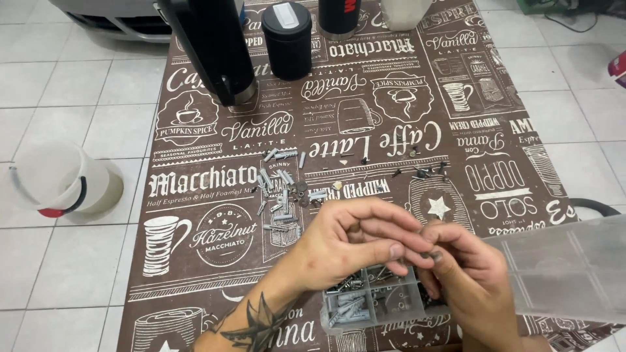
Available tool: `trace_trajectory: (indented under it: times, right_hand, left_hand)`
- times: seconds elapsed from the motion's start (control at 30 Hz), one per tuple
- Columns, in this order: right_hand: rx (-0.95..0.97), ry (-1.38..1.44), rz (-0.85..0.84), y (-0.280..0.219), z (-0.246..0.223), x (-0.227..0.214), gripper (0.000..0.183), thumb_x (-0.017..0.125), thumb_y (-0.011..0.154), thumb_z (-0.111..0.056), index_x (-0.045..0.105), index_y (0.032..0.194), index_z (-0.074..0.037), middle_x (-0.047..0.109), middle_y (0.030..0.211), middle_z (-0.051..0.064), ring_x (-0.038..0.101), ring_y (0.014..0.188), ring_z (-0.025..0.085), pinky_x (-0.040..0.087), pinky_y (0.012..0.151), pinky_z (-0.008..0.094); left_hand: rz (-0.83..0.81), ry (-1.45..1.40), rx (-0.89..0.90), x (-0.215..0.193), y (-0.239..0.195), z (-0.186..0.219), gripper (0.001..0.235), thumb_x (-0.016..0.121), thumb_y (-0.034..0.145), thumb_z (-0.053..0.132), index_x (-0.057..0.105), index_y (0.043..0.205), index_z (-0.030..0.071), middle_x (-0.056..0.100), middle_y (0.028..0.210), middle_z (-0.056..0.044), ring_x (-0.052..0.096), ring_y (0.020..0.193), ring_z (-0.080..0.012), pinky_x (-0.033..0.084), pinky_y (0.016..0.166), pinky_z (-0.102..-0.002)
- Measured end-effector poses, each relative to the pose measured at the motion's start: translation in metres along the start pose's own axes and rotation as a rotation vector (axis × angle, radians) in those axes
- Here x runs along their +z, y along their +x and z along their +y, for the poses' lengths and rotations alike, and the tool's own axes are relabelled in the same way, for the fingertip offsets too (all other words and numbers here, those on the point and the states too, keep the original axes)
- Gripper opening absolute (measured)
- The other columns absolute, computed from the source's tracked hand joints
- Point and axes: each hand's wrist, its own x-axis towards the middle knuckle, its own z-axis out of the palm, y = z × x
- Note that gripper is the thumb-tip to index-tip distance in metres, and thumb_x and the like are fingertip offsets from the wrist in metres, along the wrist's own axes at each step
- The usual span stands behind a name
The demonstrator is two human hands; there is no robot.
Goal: The person sorts small metal screws and fasteners from a clear plastic organizer box onto a table. They pick up individual screws, examine them, and place them into separate piles on the table surface.
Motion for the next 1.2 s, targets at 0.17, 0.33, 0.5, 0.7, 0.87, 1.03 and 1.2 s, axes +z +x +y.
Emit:
trace_trajectory:
  times: [0.17,0.33,0.5,0.7,0.87,1.03,1.2]
  right_hand:
    - [-0.001,0.026,-0.027,-0.003,-0.004,0.000,0.022,0.059,0.102,-0.022,0.064,0.102,0.000,0.058,0.077,0.007,0.050,0.046,0.008,0.041,0.039,0.020]
    - [0.041,0.197,0.027,-0.005,-0.005,0.001,0.008,0.064,0.095,-0.005,0.063,0.098,0.002,0.063,0.094,0.013,0.052,0.057,0.009,0.039,0.038,0.018]
    - [0.051,0.243,-0.021,-0.004,-0.004,-0.002,0.007,0.065,0.095,-0.004,0.063,0.099,0.002,0.066,0.094,0.013,0.052,0.054,0.008,0.043,0.039,0.018]
    - [0.053,0.171,-0.059,-0.002,-0.009,-0.006,0.008,0.063,0.095,-0.003,0.064,0.102,-0.001,0.065,0.094,0.011,0.054,0.052,0.009,0.044,0.037,0.019]
    - [-0.047,-0.023,-0.040,-0.009,-0.049,-0.002,0.013,0.061,0.097,-0.010,0.063,0.103,0.001,0.071,0.088,0.015,0.064,0.063,0.013,0.051,0.045,0.016]
    - [-0.068,-0.887,0.004,-0.024,-0.083,-0.018,0.015,0.073,0.080,-0.004,0.072,0.095,-0.001,0.071,0.070,0.009,0.064,0.050,0.011,0.051,0.055,0.021]
    - [-0.058,-0.972,-0.015,-0.034,-0.088,-0.023,0.013,0.075,0.079,-0.006,0.072,0.092,-0.006,0.068,0.058,0.004,0.066,0.042,0.008,0.054,0.049,0.018]
  left_hand:
    - [-0.032,0.014,-0.034,0.005,-0.002,0.006,0.031,0.056,0.105,-0.004,0.054,0.135,-0.011,0.067,0.122,-0.030,0.071,0.110,-0.0411,0.065,0.085,-0.036]
    - [-0.056,-0.052,-0.059,0.008,-0.005,0.005,0.027,0.057,0.105,-0.004,0.056,0.131,-0.012,0.066,0.122,-0.030,0.070,0.111,-0.0405,0.065,0.088,-0.036]
    - [-0.066,-0.025,-0.043,0.006,-0.005,0.004,0.024,0.058,0.105,-0.005,0.057,0.129,-0.010,0.068,0.121,-0.028,0.071,0.110,-0.0387,0.065,0.088,-0.034]
    - [-0.032,0.054,0.028,0.003,-0.003,0.001,0.019,0.063,0.102,-0.006,0.062,0.121,-0.006,0.070,0.114,-0.023,0.074,0.102,-0.0320,0.067,0.090,-0.032]
    - [0.029,0.158,0.038,-0.004,-0.002,-0.005,0.016,0.067,0.100,0.002,0.065,0.116,-0.002,0.073,0.104,-0.017,0.076,0.093,-0.0240,0.068,0.089,-0.031]
    - [0.091,0.318,0.106,-0.009,0.000,-0.003,0.014,0.069,0.099,0.012,0.067,0.112,0.007,0.073,0.102,-0.008,0.075,0.090,-0.0149,0.064,0.081,-0.022]
    - [0.150,0.366,0.124,-0.013,0.003,0.003,0.011,0.066,0.099,0.008,0.066,0.110,0.004,0.073,0.100,-0.011,0.075,0.088,-0.0166,0.066,0.082,-0.024]
